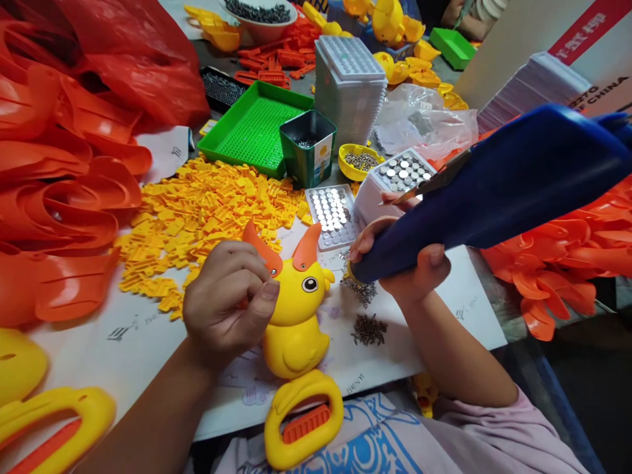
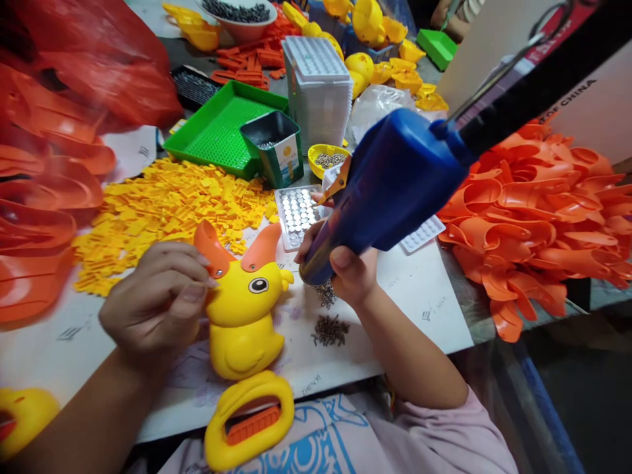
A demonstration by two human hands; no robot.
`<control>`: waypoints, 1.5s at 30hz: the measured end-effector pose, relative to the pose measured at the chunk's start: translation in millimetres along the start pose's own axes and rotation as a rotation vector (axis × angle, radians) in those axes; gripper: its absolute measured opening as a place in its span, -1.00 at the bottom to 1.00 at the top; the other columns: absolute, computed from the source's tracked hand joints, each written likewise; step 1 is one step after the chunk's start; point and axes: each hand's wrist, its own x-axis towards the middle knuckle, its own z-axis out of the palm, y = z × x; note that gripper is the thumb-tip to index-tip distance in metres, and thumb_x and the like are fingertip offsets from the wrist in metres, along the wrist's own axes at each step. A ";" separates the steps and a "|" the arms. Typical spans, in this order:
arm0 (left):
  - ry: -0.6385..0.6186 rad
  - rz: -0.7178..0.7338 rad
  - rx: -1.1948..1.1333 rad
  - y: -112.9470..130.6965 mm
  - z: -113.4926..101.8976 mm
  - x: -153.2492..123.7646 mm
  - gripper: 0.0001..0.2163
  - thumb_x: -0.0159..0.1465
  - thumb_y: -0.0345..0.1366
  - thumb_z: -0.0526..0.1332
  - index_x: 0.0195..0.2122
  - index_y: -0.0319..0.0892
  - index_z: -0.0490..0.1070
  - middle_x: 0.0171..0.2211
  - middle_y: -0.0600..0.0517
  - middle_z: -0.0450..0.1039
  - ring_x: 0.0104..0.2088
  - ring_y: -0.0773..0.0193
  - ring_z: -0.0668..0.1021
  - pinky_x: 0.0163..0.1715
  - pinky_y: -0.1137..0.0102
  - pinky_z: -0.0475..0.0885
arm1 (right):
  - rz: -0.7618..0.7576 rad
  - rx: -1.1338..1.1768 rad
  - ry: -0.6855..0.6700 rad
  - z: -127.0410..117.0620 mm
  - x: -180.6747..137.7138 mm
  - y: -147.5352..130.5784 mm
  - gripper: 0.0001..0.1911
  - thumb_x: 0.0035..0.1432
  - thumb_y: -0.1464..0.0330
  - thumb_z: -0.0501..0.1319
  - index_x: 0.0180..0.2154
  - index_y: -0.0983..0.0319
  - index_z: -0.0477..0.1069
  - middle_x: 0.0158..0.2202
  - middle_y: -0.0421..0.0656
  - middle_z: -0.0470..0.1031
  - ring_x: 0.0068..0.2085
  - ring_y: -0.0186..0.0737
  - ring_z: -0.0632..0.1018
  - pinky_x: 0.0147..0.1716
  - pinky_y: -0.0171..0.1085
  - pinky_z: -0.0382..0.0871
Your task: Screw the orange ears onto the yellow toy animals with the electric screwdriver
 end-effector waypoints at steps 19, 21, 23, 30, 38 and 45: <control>-0.002 -0.013 0.032 -0.9 -0.7 -2.0 -0.82 0.04 -0.52 0.22 -0.56 -0.14 0.24 -0.61 0.13 0.27 -0.55 0.35 0.35 -0.46 0.30 0.33 | -0.066 -0.062 0.155 -2.9 1.9 -21.6 -0.53 -0.06 -0.10 0.28 -0.32 0.14 0.41 -0.57 -0.24 0.47 -0.62 -0.21 0.48 -0.65 -0.21 0.44; 0.009 -0.018 0.030 -2.0 -0.5 -3.3 -0.82 0.03 -0.53 0.22 -0.56 -0.14 0.24 -0.61 0.13 0.27 -0.55 0.34 0.35 -0.46 0.31 0.34 | -0.085 -0.074 0.151 -2.1 1.7 -21.8 -0.52 -0.08 -0.11 0.28 -0.33 0.14 0.41 -0.57 -0.24 0.48 -0.62 -0.21 0.49 -0.65 -0.21 0.44; 0.014 -0.026 0.024 -3.0 -0.4 -4.6 -0.81 0.03 -0.53 0.23 -0.57 -0.14 0.24 -0.62 0.12 0.27 -0.54 0.34 0.35 -0.46 0.31 0.34 | -0.084 -0.075 0.145 -1.8 1.6 -22.4 -0.52 -0.08 -0.12 0.28 -0.36 0.14 0.40 -0.58 -0.24 0.48 -0.63 -0.21 0.49 -0.66 -0.21 0.44; 0.018 -0.044 0.016 -1.9 0.1 -4.4 -0.80 0.04 -0.50 0.24 -0.58 -0.15 0.23 -0.63 0.13 0.24 -0.55 0.35 0.34 -0.48 0.33 0.32 | -0.067 -0.060 0.139 -2.7 0.1 -22.5 -0.52 -0.08 -0.12 0.27 -0.35 0.14 0.41 -0.57 -0.24 0.48 -0.62 -0.21 0.49 -0.66 -0.22 0.44; -0.026 0.057 0.089 2.9 -1.3 1.3 -0.85 0.05 -0.50 0.27 -0.52 -0.13 0.32 -0.62 0.12 0.31 -0.53 0.30 0.38 -0.48 0.31 0.33 | -0.074 -0.002 0.086 -1.6 -1.6 -26.9 -0.60 0.03 -0.05 0.22 -0.25 0.10 0.43 -0.53 -0.22 0.47 -0.59 -0.20 0.50 -0.63 -0.22 0.44; -0.160 0.187 0.171 14.3 3.4 6.6 -0.83 0.13 -0.23 0.38 -0.30 -0.14 0.47 -0.55 0.09 0.44 -0.47 0.28 0.40 -0.44 0.31 0.33 | 0.164 0.270 -0.142 4.6 8.2 -67.7 -0.53 -0.02 -0.02 0.32 -0.09 0.03 0.46 -0.45 -0.17 0.51 -0.47 -0.08 0.53 -0.47 -0.04 0.49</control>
